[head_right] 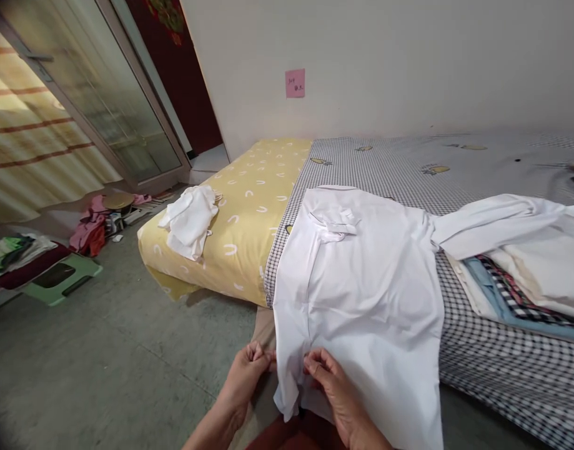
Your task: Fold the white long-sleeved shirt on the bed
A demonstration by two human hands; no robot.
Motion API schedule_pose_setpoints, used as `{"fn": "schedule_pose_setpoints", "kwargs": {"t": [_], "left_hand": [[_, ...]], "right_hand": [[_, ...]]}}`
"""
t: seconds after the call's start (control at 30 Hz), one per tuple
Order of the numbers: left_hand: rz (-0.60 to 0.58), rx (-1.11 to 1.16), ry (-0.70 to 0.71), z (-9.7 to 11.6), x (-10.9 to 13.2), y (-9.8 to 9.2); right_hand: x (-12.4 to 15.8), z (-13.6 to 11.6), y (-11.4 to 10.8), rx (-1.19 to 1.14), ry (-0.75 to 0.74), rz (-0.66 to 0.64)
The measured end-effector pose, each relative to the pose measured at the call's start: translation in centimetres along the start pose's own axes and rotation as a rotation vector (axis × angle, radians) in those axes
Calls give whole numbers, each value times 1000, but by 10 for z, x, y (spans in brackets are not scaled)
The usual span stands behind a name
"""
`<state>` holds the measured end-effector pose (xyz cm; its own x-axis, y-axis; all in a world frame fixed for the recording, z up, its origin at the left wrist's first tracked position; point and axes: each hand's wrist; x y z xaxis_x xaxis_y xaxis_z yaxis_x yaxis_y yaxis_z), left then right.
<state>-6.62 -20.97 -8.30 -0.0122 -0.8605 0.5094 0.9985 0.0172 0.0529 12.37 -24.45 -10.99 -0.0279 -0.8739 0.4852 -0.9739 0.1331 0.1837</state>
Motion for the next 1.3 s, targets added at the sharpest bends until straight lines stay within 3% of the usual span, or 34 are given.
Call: {"fn": "schedule_pose_setpoints", "kwargs": {"t": [0.13,0.33,0.47,0.67,0.8,0.97,1.13,1.3], "left_hand": [[9,115,-56,4,6,-2],[82,-271,-46,2,-10,9],[192,-607,26,9,-26,17],[99,-858,91,11,-21,35],[114,-580,155,2,-8,38],[122,-143,78,-1,-1,17],[100,123,-51,2,5,1],[43,212,-154,8,12,1]], "right_hand": [[4,-8,-6,3,-49,214],[5,-8,-3,-76,90,74],[4,-5,-6,-93,98,90],[6,-7,-10,26,-10,115],[5,-7,-10,138,-131,154],[7,-11,-9,64,-189,254],[22,-29,11,-129,-16,43],[32,-32,29,-255,160,-105]]}}
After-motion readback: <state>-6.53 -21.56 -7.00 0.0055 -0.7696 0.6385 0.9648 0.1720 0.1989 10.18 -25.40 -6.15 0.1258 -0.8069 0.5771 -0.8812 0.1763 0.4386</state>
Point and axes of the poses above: each hand's wrist, its own x-axis away from the middle knuckle, its own y-axis out of the palm, z = x × y, and after that the axes turned 2 degrees about -y, right-handed
